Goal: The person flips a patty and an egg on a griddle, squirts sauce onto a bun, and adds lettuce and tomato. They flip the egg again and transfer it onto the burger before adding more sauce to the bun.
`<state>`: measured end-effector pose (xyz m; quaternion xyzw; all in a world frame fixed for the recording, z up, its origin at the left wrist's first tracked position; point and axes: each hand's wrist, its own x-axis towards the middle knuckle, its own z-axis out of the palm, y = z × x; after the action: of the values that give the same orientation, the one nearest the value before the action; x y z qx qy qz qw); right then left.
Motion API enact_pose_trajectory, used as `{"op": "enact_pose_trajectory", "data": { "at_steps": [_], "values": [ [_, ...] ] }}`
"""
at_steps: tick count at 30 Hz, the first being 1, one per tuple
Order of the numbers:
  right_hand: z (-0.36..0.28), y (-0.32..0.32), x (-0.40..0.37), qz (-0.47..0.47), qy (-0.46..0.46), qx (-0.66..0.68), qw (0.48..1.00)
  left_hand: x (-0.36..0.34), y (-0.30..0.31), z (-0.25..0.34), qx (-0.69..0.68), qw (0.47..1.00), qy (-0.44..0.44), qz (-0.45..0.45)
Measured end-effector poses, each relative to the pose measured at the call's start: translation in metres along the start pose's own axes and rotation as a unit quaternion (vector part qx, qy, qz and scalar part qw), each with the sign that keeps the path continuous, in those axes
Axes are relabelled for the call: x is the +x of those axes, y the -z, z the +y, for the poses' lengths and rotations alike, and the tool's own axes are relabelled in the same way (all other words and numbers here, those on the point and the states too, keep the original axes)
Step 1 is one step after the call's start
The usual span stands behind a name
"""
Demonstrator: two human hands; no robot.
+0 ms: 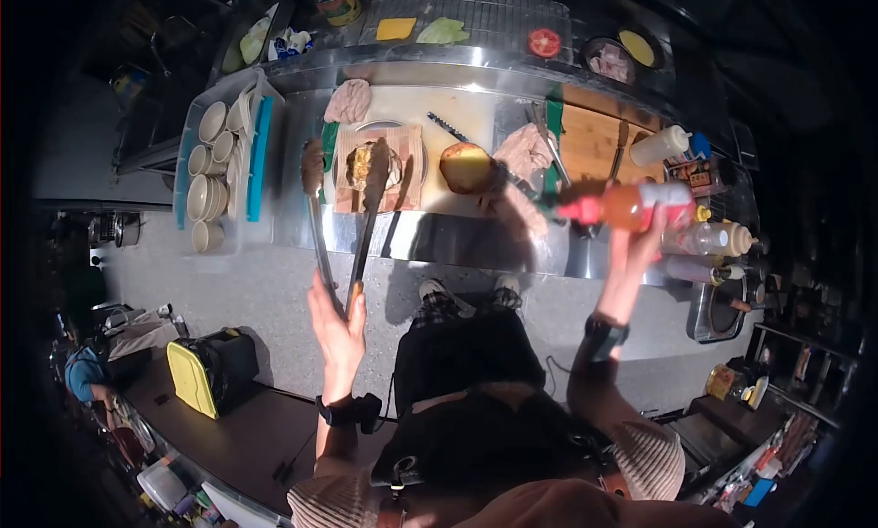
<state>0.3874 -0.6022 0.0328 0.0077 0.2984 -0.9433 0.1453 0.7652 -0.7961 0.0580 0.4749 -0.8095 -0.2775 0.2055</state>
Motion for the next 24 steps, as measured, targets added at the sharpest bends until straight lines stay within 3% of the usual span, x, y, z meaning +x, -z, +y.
{"op": "enact_pose_trajectory", "data": {
  "at_steps": [4, 5, 7, 9, 13, 24],
  "values": [
    [0.042, -0.091, 0.009, -0.180, 0.216, -0.183, 0.942, 0.002, 0.005, -0.028, -0.026, 0.999, -0.011, 0.036],
    [0.065, -0.099, 0.010, -0.171, 0.237, -0.203, 0.935, 0.003, 0.004, -0.036, -0.032, 0.998, -0.012, 0.044],
    [0.113, -0.094, 0.020, -0.161, 0.156, -0.315, 0.922, 0.002, -0.002, -0.053, -0.046, 0.997, -0.005, 0.059],
    [0.155, -0.073, 0.036, -0.168, 0.189, -0.378, 0.891, 0.003, -0.005, -0.065, -0.053, 0.996, -0.003, 0.073],
    [0.166, -0.082, 0.038, -0.165, 0.191, -0.444, 0.859, 0.004, -0.011, -0.080, -0.064, 0.992, 0.011, 0.107],
    [0.179, -0.084, 0.033, -0.144, 0.219, -0.503, 0.824, -0.001, -0.008, -0.109, -0.079, 0.991, 0.047, 0.095]
  ]
}}
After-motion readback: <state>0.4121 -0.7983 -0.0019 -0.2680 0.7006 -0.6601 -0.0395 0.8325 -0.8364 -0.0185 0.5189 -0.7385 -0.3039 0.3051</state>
